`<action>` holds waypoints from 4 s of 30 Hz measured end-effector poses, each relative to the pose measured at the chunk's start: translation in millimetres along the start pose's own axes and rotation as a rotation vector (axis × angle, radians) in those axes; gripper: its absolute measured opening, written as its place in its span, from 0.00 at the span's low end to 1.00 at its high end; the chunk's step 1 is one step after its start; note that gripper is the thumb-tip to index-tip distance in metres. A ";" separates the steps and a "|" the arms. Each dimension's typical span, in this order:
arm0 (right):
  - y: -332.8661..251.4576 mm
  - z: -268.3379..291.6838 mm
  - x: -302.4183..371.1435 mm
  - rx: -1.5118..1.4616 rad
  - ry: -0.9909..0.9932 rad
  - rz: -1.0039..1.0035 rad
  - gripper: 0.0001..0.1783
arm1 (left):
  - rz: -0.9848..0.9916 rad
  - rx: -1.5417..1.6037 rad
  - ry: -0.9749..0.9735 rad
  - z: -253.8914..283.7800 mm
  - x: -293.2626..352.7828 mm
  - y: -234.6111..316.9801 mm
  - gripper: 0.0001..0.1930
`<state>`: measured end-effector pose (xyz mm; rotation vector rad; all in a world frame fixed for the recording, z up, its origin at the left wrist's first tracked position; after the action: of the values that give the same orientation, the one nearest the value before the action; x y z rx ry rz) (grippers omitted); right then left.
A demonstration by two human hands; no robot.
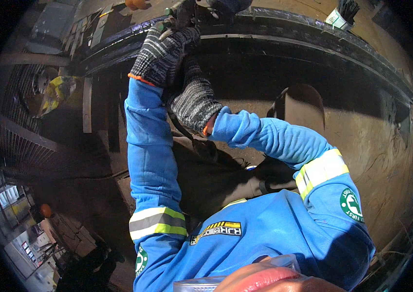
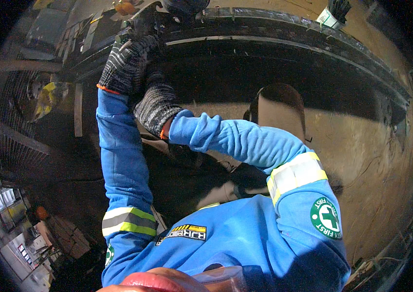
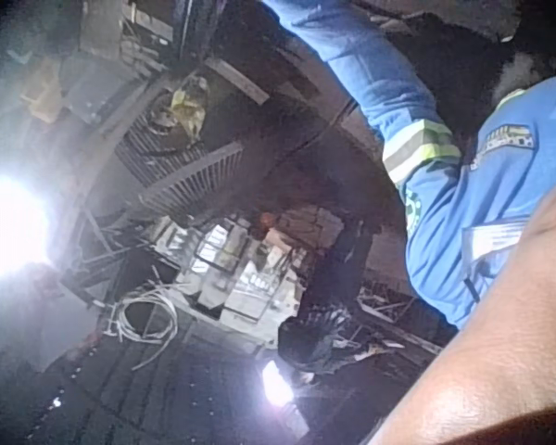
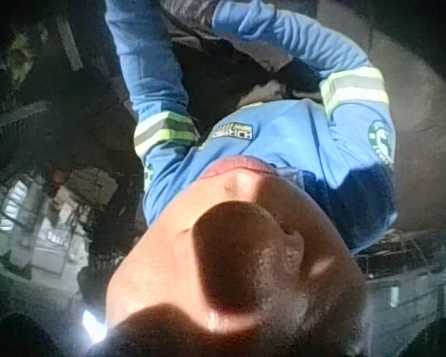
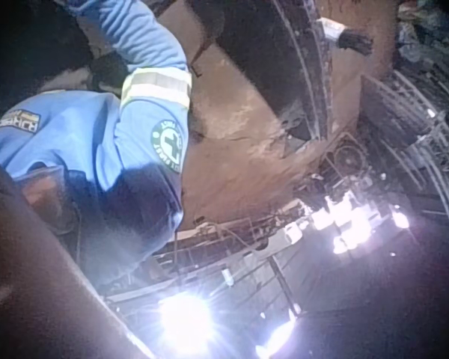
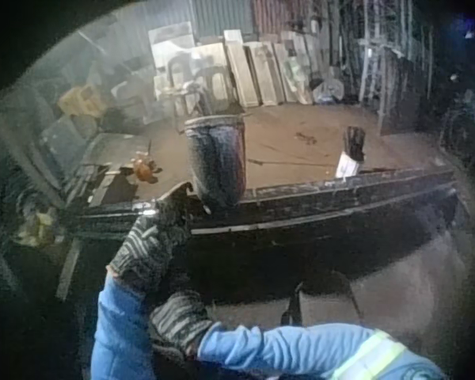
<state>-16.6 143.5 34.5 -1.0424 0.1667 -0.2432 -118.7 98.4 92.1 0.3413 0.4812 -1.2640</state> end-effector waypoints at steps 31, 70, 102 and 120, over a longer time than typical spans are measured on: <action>-18.6 6.3 -25.0 0.092 -0.257 -0.183 0.28 | 0.189 -0.037 -0.149 -25.6 22.2 -37.5 0.12; -30.4 -65.5 -78.2 -0.006 -0.583 0.195 0.33 | 0.995 0.023 -0.249 8.1 105.0 -113.4 0.16; -6.0 -32.6 -36.1 0.431 -0.512 0.132 0.20 | 0.737 0.292 -0.367 -32.6 30.4 -49.2 0.10; 20.7 -6.7 -21.3 -0.091 -0.182 -0.185 0.27 | 0.510 0.247 -0.403 -58.7 5.4 -27.4 0.15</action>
<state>-36.2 153.8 13.7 -1.1654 -0.0842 -0.3088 -153.0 115.8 39.7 0.3758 -0.1094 -0.8581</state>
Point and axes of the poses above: each hand's wrist, its own x-axis away from the middle knuckle, its own z-axis out of the back of the hand, y = z × x, the point moved 2 cm from there along -x, towards the middle knuckle, and after that the axes turned 4 degrees about x, right-handed, at the moved point
